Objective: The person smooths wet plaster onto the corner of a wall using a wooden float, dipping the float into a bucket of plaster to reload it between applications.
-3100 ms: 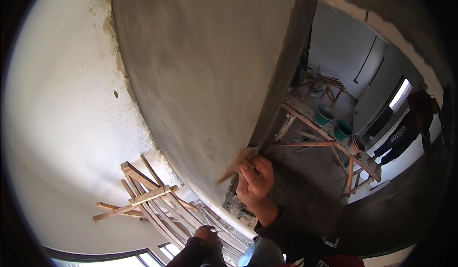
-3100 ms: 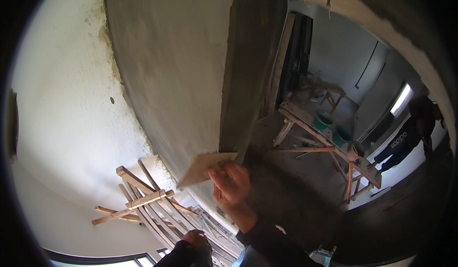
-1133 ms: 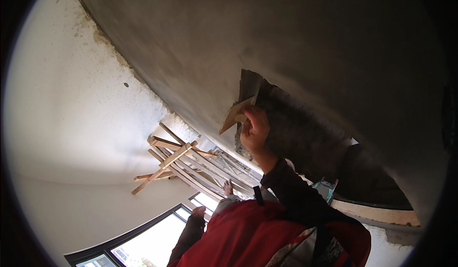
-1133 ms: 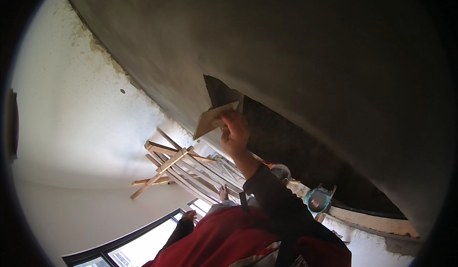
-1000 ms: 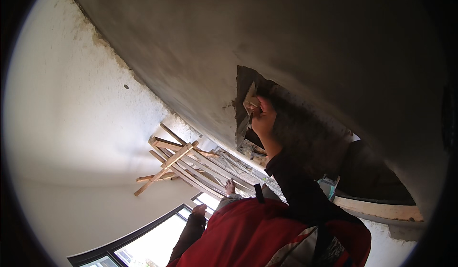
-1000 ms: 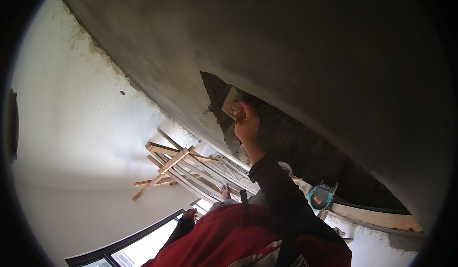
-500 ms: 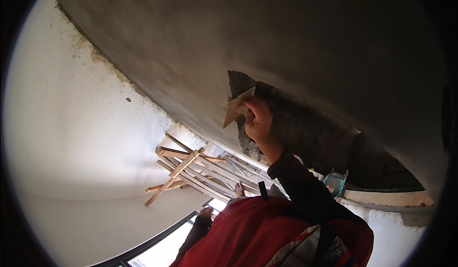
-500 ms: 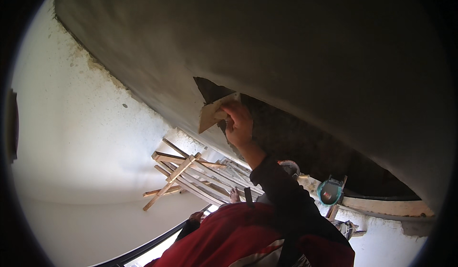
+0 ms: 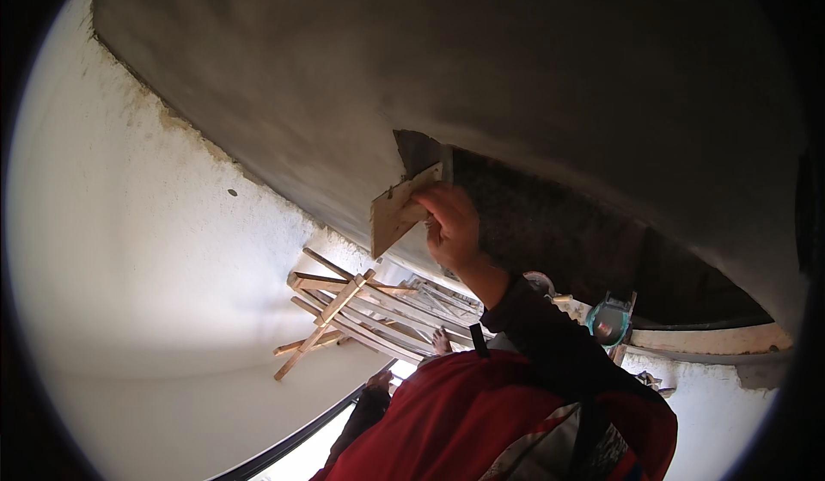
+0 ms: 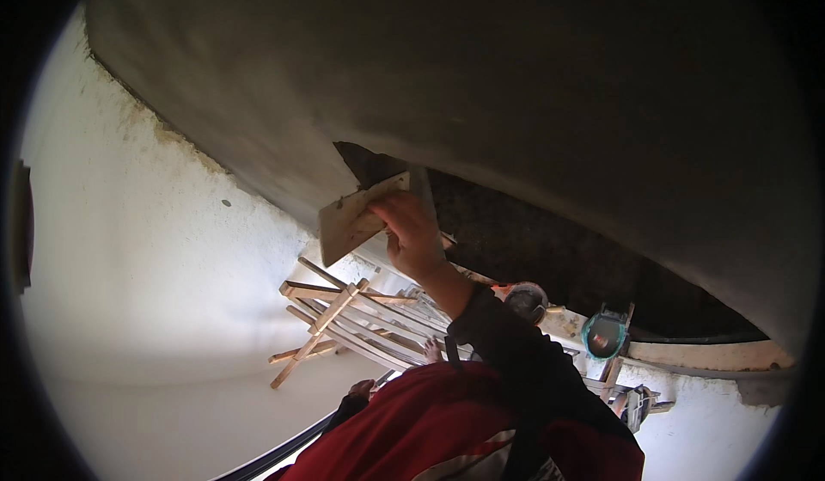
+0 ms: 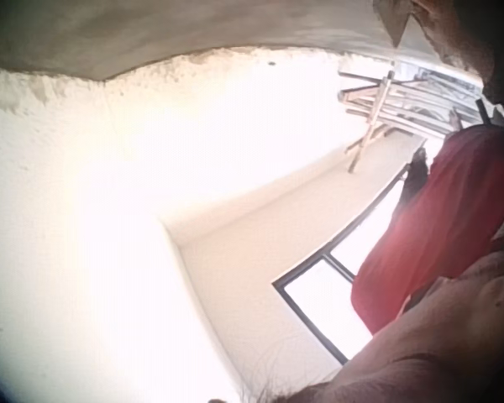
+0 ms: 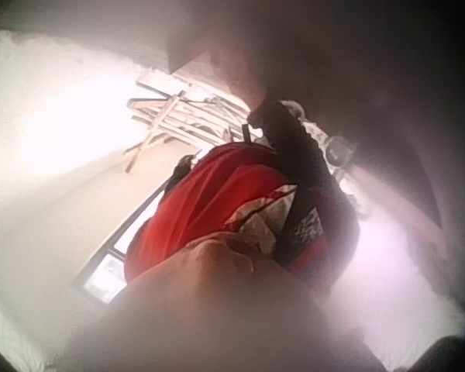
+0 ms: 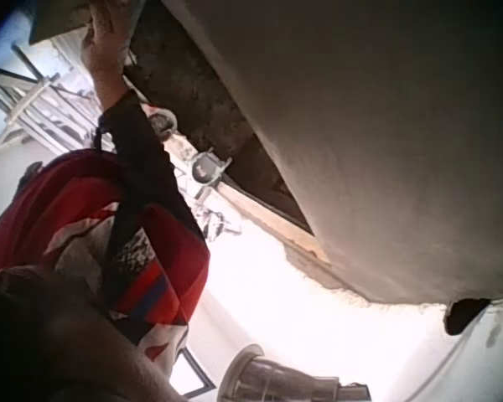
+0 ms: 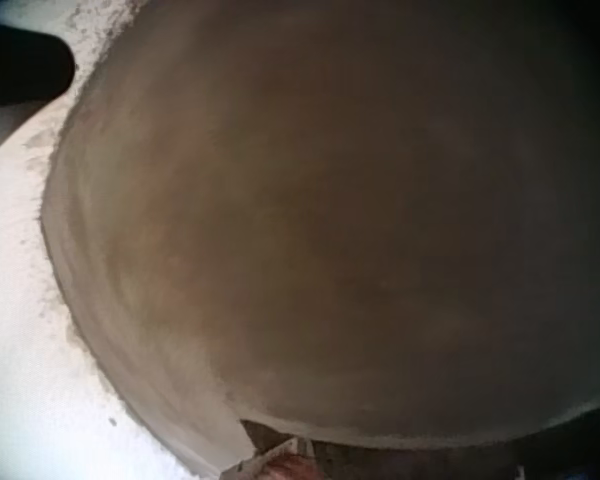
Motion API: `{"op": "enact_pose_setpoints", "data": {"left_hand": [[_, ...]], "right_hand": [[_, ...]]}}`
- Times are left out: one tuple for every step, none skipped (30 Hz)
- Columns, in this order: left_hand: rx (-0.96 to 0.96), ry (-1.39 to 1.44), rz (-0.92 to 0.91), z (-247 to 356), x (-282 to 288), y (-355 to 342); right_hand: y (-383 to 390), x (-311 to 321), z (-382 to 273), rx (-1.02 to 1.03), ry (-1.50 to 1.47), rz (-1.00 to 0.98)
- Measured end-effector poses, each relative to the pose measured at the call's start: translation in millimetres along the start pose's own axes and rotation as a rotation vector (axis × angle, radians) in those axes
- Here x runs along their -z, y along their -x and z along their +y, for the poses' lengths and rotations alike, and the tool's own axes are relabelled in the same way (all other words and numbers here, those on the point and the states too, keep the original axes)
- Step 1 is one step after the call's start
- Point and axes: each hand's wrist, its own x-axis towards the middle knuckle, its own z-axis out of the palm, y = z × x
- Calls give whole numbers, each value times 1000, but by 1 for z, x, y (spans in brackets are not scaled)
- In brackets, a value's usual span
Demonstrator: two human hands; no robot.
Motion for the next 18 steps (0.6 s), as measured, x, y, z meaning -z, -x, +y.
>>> {"op": "enact_pose_setpoints", "data": {"left_hand": [[-122, -112, -11, 14, 3, 0], [-129, -119, -22, 16, 6, 5], [-62, 7, -5, -3, 7, -2], [1, 134, 12, -22, 7, -6], [-4, 113, 3, -34, 2, -7], [-25, 78, -1, -28, 5, -12], [-47, 42, -5, -21, 9, -16], [-46, 76, 5, -38, 8, -12], [-54, 69, -23, -33, 7, -11], [-61, 89, -48, -32, 0, -7], [-80, -85, -17, -33, -4, -1], [-103, -163, -41, -45, 0, -3], [-124, -241, -65, -58, 8, -5], [-149, -306, -88, -68, 9, -8], [-161, -317, -76, -60, 5, -11], [-42, 0, -31, -54, 0, -12], [-76, -61, -31, -42, -1, -12], [-121, -129, -36, -26, -2, -13]], "right_hand": [[1, 8, 14, -72, 31, 3], [9, 2, 27, -198, 14, 8], [10, -6, 41, -327, -17, 20], [15, -11, 52, -457, -47, 30], [22, -8, 56, -440, -43, 36], [21, 1, 60, -416, -36, 62], [20, 7, 63, -393, -29, 89], [19, -5, 43, -264, -60, 54], [11, 7, 27, -158, -43, 44], [6, 6, 7, -37, -38, 14], [4, -1, -3, 30, -69, 0], [-3, -1, -5, 8, -43, 5], [-10, -1, -7, -14, -19, 9], [-15, -5, -7, -27, 3, 3], [-16, -6, 5, -153, 23, 7], [-16, -4, 22, -281, 39, 15], [-8, -1, 40, -415, 63, 19], [4, 9, 64, -430, 74, 57]]}}
